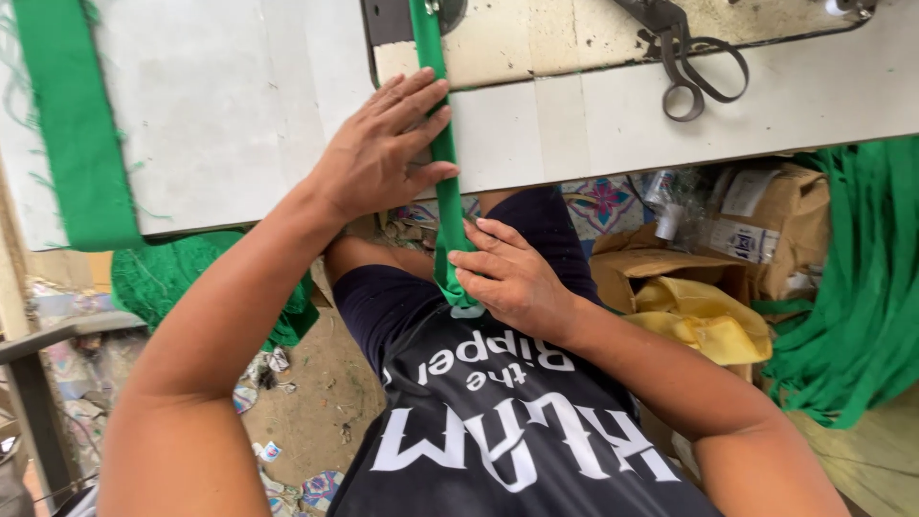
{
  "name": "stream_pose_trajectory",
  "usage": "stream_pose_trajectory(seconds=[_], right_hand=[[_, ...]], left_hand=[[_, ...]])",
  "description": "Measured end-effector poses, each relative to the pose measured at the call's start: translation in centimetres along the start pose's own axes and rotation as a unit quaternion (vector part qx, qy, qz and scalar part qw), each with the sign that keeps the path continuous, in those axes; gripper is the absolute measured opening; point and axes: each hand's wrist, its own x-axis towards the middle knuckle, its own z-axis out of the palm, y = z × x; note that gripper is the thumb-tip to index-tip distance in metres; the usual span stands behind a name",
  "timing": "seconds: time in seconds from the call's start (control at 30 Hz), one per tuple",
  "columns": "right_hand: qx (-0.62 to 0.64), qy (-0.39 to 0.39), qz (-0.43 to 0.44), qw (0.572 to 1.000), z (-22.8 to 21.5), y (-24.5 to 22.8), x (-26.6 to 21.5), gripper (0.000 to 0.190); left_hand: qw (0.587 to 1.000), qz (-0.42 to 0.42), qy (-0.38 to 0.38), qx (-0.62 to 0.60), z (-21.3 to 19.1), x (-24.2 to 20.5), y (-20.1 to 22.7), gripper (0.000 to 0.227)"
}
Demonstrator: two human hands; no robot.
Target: Folding and aligning green fabric strips on a sewing machine table
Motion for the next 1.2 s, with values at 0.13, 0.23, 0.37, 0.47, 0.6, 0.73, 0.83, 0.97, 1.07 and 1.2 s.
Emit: stream_pose_trajectory(seconds=[0.13, 0.23, 0.37, 0.47, 0.6, 0.73, 0.83, 0.97, 1.07, 1.2], right_hand=[[-0.055, -0.014, -0.013, 0.998, -0.3, -1.0, 0.5, 0.011], [-0.186, 0.010, 0.004, 0.983, -0.5, -1.9, 0.9, 0.021], [-0.157, -0.018, -0.017, 0.987, 0.3, -2.0, 0.8, 0.018], [-0.133, -0.020, -0.018, 0.991, 0.5, -1.7, 0.8, 0.016], [-0.115, -0.018, -0.016, 0.993, 0.6, -1.7, 0.8, 0.010], [-0.102, -0.025, -0.017, 0.994, 0.0, -1.6, 1.6, 0.013], [-0.094, -0.033, -0.017, 0.995, 0.0, -1.1, 2.0, 0.013], [-0.103, -0.038, -0.016, 0.994, -0.5, 0.4, 3.6, 0.015], [-0.111, -0.038, -0.018, 0.993, -0.7, 1.8, 4.6, 0.014], [-0.116, -0.041, -0.013, 0.992, -0.5, 3.6, 5.5, 0.014]], left_hand=[[1.000, -0.019, -0.012, 0.015, -0.6, -0.6, 1.5, 0.065], [0.999, -0.031, -0.010, 0.035, -0.3, -1.1, 1.9, 0.063], [0.999, -0.051, -0.010, 0.005, -0.8, -1.6, 1.5, 0.069], [0.998, -0.055, 0.003, 0.006, -0.8, -1.5, 1.4, 0.064], [0.998, -0.068, -0.005, -0.007, -1.0, -1.6, 1.7, 0.061], [0.998, -0.062, -0.002, -0.002, -1.0, -1.4, 1.2, 0.062], [0.998, -0.060, -0.009, 0.010, -1.2, -1.2, 0.4, 0.062], [0.995, -0.050, -0.001, 0.089, -1.6, -0.1, -1.2, 0.064], [0.989, -0.055, -0.007, 0.137, -1.5, 0.5, -2.6, 0.065], [0.979, -0.089, -0.037, 0.182, -0.5, 0.8, -4.5, 0.067]])
